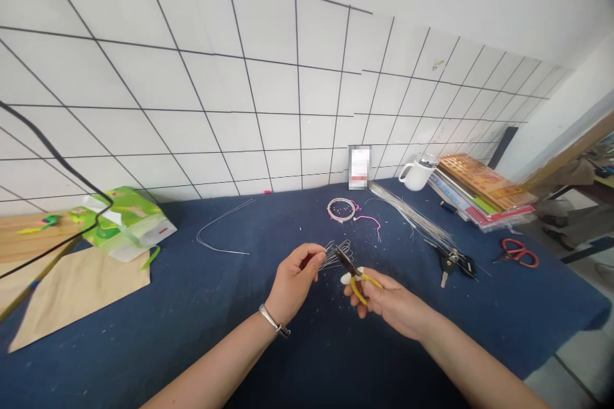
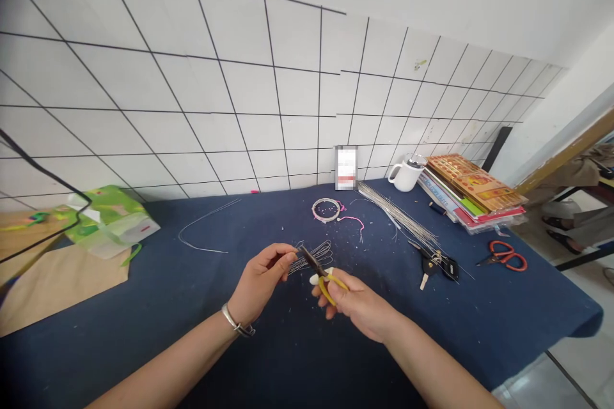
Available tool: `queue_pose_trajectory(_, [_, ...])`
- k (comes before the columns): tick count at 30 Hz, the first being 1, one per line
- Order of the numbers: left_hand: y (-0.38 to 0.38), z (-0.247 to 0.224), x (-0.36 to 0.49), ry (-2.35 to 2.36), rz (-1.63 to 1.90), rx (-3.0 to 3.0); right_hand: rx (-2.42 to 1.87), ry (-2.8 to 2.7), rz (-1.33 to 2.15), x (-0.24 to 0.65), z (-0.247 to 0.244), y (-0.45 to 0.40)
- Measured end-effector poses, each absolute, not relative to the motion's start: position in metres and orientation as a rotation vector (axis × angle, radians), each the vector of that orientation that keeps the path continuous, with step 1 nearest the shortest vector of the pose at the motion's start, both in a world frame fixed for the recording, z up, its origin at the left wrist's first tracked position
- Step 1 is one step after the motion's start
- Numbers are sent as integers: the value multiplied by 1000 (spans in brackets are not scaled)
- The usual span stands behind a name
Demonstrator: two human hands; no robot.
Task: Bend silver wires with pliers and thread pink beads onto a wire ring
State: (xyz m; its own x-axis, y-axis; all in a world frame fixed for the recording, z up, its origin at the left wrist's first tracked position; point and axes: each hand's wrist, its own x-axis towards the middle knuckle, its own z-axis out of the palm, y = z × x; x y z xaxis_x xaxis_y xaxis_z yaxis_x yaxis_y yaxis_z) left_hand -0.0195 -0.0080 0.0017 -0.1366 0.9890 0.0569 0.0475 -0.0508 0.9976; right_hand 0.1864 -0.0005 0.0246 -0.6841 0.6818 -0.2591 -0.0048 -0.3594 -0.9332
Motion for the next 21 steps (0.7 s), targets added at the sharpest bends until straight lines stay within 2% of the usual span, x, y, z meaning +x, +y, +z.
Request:
queue_pose_trajectory(9, [-4, -2, -28, 1351, 1341, 1239, -845, -1221, 2190, 164, 17, 7])
queue_pose_trajectory(21, [-11, -4, -25, 1409, 1344, 1792, -640, -990, 2377, 157, 18, 11])
